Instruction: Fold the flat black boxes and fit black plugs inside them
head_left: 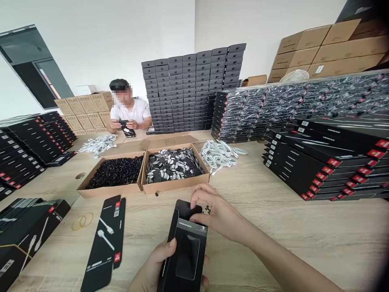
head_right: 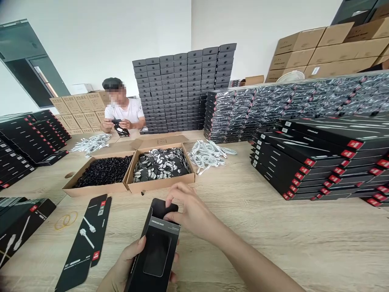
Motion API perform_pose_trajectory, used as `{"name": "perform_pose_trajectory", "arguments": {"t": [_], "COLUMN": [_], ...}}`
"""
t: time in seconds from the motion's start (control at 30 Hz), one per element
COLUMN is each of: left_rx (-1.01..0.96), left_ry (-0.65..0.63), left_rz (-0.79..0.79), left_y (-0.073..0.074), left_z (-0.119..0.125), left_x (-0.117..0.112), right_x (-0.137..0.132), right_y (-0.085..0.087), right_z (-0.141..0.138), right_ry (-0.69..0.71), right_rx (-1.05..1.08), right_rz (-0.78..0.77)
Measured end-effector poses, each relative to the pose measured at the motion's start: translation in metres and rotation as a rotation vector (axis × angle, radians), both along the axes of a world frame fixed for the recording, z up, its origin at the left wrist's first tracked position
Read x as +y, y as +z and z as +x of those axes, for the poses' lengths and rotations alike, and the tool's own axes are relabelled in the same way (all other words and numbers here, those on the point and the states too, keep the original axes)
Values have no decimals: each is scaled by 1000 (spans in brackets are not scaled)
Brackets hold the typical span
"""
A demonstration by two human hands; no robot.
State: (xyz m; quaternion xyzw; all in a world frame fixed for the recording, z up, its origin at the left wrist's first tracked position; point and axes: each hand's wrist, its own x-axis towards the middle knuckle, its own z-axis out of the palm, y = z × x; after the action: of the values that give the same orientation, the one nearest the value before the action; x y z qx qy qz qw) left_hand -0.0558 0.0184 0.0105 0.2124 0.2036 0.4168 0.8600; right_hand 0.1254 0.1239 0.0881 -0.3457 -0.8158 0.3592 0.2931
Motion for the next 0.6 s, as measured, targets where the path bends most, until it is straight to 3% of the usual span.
{"name": "perform_pose_trajectory", "arguments": {"t": [0.2, 0.33, 0.43, 0.53, 0.6], "left_rx": [-3, 55, 73, 57, 47], "left_ry": [19, 29, 36, 89, 152], "left_rz": [-34, -67, -95, -150, -172], "left_y": [-4, -8, -5, 1, 3], "left_z": [-1, -2, -2, -5, -10], "left_x": [2, 2, 2, 6, 10], "right_x": [-6, -7, 0, 16, 30], "right_y": [3, 1, 0, -3, -7], "right_z": [0, -2, -2, 8, 20], "right_ry": [70, 172, 209, 122, 41], "right_rx": [-265, -368, -308, -239, -318], "right_rz": [557, 741, 674, 465, 286]}}
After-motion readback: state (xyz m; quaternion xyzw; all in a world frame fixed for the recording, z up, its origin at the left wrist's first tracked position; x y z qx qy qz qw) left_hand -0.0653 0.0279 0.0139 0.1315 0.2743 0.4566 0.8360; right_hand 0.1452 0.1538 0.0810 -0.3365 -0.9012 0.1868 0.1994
